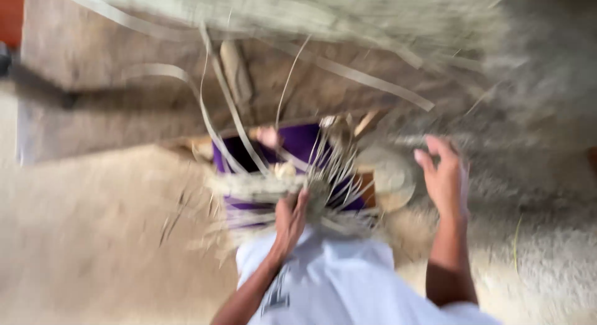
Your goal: Weaving dried plant fibers together to create a hat or basket
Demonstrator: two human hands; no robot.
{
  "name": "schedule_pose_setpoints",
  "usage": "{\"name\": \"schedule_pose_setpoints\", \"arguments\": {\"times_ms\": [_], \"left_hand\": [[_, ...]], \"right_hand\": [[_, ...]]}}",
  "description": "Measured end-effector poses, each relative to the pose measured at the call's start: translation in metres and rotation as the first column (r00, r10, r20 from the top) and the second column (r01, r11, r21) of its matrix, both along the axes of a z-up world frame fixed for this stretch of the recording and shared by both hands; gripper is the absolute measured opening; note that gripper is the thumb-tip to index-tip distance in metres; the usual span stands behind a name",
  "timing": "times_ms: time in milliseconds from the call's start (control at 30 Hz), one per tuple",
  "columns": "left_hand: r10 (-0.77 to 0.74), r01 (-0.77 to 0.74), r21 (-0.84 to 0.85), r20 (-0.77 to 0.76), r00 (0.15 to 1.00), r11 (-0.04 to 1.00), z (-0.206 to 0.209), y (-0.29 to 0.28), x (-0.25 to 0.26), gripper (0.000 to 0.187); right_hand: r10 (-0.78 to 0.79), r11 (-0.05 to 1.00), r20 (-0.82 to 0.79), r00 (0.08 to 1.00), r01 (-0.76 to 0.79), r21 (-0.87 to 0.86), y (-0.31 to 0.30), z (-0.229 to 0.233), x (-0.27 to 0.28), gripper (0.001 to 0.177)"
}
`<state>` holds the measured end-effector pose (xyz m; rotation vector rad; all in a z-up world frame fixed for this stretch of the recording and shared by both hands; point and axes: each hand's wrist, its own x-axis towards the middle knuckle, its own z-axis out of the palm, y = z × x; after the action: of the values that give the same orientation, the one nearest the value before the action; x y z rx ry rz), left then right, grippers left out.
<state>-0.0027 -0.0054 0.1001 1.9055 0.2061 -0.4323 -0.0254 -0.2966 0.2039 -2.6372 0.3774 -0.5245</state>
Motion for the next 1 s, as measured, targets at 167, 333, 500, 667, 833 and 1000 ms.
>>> {"name": "schedule_pose_setpoints", "arguments": {"times_ms": [167,333,500,667,833,1000], "left_hand": [[0.071,-0.066,-0.197,0.017,0.997,0.978,0.006,0.003,-0.001,0.06],[0.075,-0.081,-0.231,-0.036,0.997,0.97,0.05,0.006,0.013,0.061],[0.083,-0.094,-0.084,-0.135,0.987,0.992,0.019,0.004,0.031,0.048],[0.074,-0.089,-0.138,-0.111,0.991,0.986,0.017,0.0,0.025,0.042],[0.069,-0.088,-0.267,-0.08,0.994,0.96,0.043,-0.001,0.016,0.045],[0.084,-0.073,-0.29,0.026,0.996,0.954,0.036,0.0,0.009,0.045]], "right_hand": [[0.658,0.734,0.165,0.734,-0.675,0.077,0.081,-0.006,0.061,0.016],[0.866,0.49,-0.164,0.473,-0.867,0.085,0.121,-0.041,0.099,0.044],[0.866,0.442,-0.252,0.432,-0.897,-0.02,0.115,-0.062,0.097,0.021],[0.843,0.447,-0.279,0.46,-0.887,-0.111,0.106,-0.047,0.073,0.009],[0.8,0.482,-0.282,0.529,-0.847,-0.223,0.111,-0.028,0.057,0.008],[0.807,0.541,-0.153,0.57,-0.819,-0.192,0.118,-0.022,0.057,0.009]]}}
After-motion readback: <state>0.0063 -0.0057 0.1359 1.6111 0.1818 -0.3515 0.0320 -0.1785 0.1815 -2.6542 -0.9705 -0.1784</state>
